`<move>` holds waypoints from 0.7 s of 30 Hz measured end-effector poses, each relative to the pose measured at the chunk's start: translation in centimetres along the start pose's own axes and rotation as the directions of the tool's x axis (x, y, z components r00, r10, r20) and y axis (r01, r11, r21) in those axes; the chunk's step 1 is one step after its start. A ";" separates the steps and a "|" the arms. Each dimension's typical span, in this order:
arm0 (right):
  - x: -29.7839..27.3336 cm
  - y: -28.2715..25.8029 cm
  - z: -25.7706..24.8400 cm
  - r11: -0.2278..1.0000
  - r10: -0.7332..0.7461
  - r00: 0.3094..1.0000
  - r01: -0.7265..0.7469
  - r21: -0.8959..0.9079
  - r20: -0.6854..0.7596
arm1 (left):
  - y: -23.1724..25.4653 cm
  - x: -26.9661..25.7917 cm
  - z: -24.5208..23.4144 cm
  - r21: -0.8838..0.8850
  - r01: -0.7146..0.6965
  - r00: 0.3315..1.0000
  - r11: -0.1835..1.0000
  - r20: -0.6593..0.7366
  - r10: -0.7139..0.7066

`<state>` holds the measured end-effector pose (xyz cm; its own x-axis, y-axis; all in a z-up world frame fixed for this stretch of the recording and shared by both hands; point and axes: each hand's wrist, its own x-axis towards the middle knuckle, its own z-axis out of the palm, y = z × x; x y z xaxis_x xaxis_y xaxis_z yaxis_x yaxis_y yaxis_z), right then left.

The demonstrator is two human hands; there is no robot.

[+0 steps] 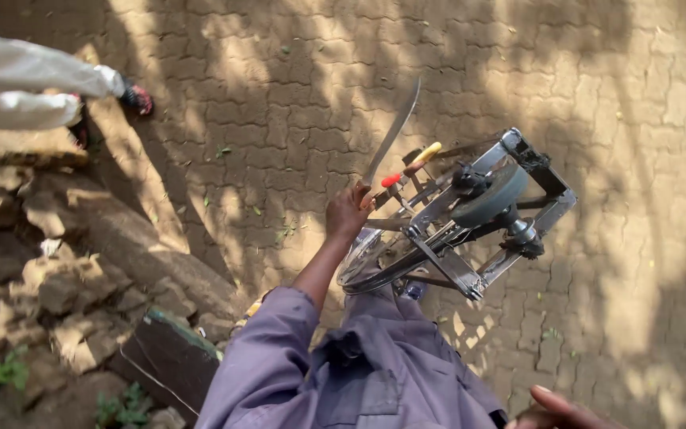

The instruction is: The recorder is using a manual, pedal-operated grinding wheel to sharpen a large knife or blade.

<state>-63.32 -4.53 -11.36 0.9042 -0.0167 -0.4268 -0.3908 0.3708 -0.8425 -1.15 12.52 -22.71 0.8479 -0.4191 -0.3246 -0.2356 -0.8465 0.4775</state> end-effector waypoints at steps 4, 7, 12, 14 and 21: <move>11.5 -21.1 8.5 0.973 -0.178 0.981 0.187 -0.134 0.073 | -2.6 -5.5 -7.9 -0.155 0.002 0.994 0.988 -0.106 -0.019; 12.8 -28.5 12.5 0.943 -0.245 0.970 0.239 -0.233 0.006 | -5.9 -10.0 -11.9 -0.537 0.068 0.974 0.841 -0.147 -0.173; 17.9 -31.0 14.9 0.954 -0.062 0.990 0.021 -0.298 -0.127 | -8.9 -19.3 -17.4 -0.968 -0.047 0.940 0.245 -0.126 -0.318; 21.3 -29.5 16.2 0.873 -0.098 0.982 0.006 -0.488 -0.163 | -8.0 -23.0 -18.6 -0.999 -0.033 0.963 0.018 -0.037 -0.265; 28.9 -25.1 20.1 0.920 -0.105 0.981 0.032 -0.390 -0.166 | 3.7 -27.9 -17.5 -0.964 0.142 0.990 -0.227 0.136 0.042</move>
<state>-23.88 4.37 4.03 0.8990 -0.2094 -0.3847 -0.3977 -0.0219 -0.9173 -17.34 26.86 2.43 0.7652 -0.4946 -0.4122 0.6310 0.4489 0.6327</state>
